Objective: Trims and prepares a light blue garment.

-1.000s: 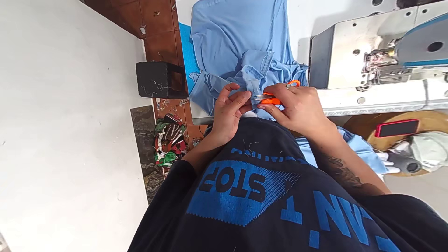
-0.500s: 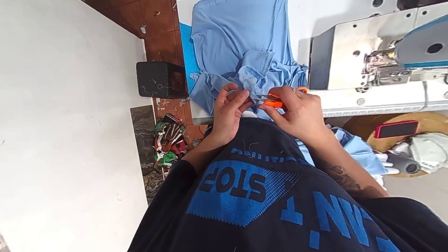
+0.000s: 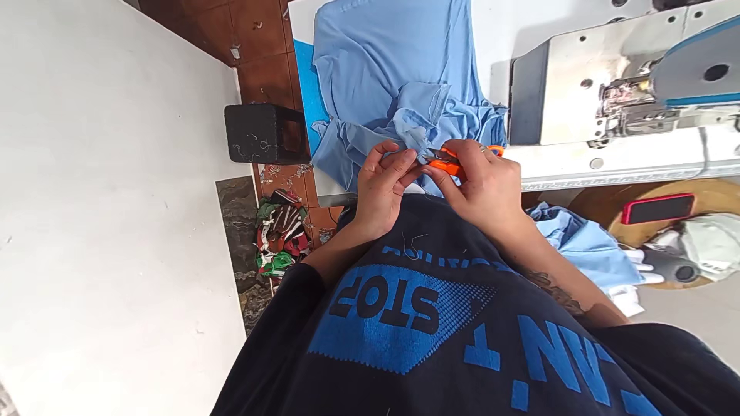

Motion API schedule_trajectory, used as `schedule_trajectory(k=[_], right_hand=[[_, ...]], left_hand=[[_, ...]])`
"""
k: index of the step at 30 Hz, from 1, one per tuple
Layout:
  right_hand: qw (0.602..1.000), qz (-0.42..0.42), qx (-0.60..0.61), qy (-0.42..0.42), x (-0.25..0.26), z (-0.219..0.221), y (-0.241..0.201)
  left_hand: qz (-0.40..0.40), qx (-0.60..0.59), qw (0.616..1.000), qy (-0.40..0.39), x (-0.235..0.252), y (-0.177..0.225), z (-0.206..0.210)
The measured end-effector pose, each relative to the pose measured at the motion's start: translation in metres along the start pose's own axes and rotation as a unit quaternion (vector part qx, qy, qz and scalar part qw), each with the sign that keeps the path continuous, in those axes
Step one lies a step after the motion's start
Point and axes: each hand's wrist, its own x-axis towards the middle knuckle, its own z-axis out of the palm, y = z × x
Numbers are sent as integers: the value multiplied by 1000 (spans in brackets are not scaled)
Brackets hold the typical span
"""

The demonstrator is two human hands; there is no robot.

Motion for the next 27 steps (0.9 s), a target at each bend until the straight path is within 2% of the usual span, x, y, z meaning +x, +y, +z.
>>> schedule_trajectory(k=[10, 15, 17, 21, 22, 24, 26, 27], right_hand=[[1000, -19, -23, 3, 1, 1, 0], [997, 9, 65, 33, -3, -1, 6], [994, -17, 96, 57, -1, -1, 7], [983, -136, 87, 85, 3, 13, 6], [979, -170, 103, 55, 1, 14, 6], [962, -206, 167, -64, -8, 16, 8], [959, -154, 198, -134, -21, 16, 19], [968, -91, 189, -139, -28, 15, 28]], left_hand=[[-15, 7, 1000, 0, 0, -2, -1], [-12, 8, 1000, 0, 0, -2, 0], [-20, 11, 1000, 0, 0, -2, 0], [-69, 17, 997, 2, 2, -2, 1], [-72, 25, 997, 6, 4, -2, 0], [-52, 49, 997, 5, 8, 2, -5], [-12, 62, 998, 0, 14, 8, -11], [6, 79, 997, -3, 17, 11, -14]])
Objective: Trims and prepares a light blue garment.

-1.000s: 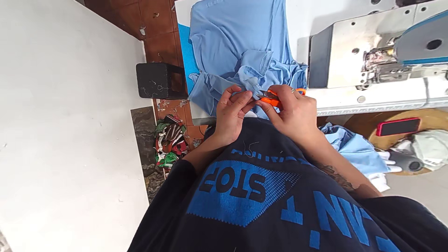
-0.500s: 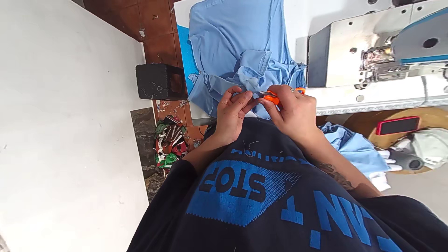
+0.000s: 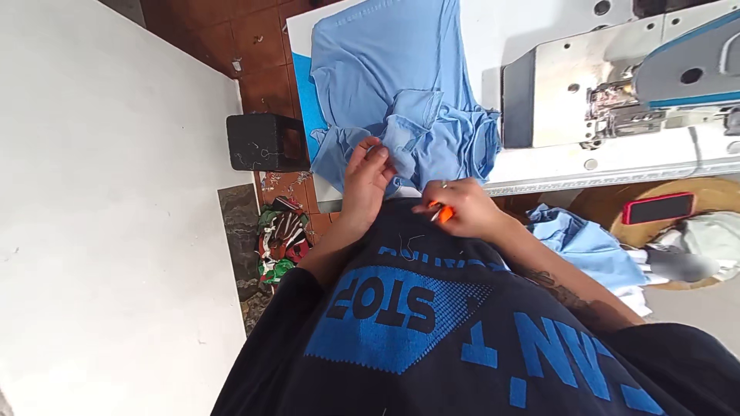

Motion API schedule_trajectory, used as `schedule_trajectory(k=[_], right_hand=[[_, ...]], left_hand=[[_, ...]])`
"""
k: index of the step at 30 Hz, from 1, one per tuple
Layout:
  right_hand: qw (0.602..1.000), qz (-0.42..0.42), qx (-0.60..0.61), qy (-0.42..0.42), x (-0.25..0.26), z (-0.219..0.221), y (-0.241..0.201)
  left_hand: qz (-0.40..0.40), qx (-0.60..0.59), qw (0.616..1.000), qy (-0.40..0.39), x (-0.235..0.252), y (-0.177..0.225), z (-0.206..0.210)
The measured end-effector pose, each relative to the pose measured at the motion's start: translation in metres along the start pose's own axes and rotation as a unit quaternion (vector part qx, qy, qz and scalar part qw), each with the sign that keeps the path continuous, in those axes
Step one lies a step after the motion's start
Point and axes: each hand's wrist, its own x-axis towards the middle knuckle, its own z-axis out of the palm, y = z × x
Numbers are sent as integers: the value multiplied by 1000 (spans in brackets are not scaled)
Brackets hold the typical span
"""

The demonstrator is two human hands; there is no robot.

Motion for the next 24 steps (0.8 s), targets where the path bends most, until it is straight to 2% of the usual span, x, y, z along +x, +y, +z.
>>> schedule_trajectory(k=[2, 4, 7, 11, 13, 15, 18, 21, 23, 24], right_hand=[[986, 166, -7, 32, -11, -7, 15], [961, 265, -3, 84, -15, -9, 33], [939, 303, 33, 158, -5, 3, 56], [941, 321, 0, 106, 29, 26, 96], [934, 347, -36, 77, 36, 29, 115], [923, 372, -63, 72, 35, 21, 126], [900, 408, -93, 126, 33, -5, 123], [889, 431, -125, 90, 39, -33, 114], [896, 423, -113, 77, 44, -53, 109], [898, 419, -85, 102, 51, -69, 104]], left_hand=[[38, 23, 999, -5, 4, 5, -9], [74, 62, 995, -27, 7, 11, -16], [109, 162, 975, -108, 5, 26, -15], [166, 203, 928, -265, -15, 54, -4], [242, 226, 899, -286, -27, 77, -8], [299, 216, 892, -261, -39, 103, -20], [348, 215, 891, -198, -49, 127, -42], [398, 257, 874, -109, -49, 142, -56], [427, 363, 828, -37, -36, 154, -68], [419, 467, 779, 5, -23, 163, -74]])
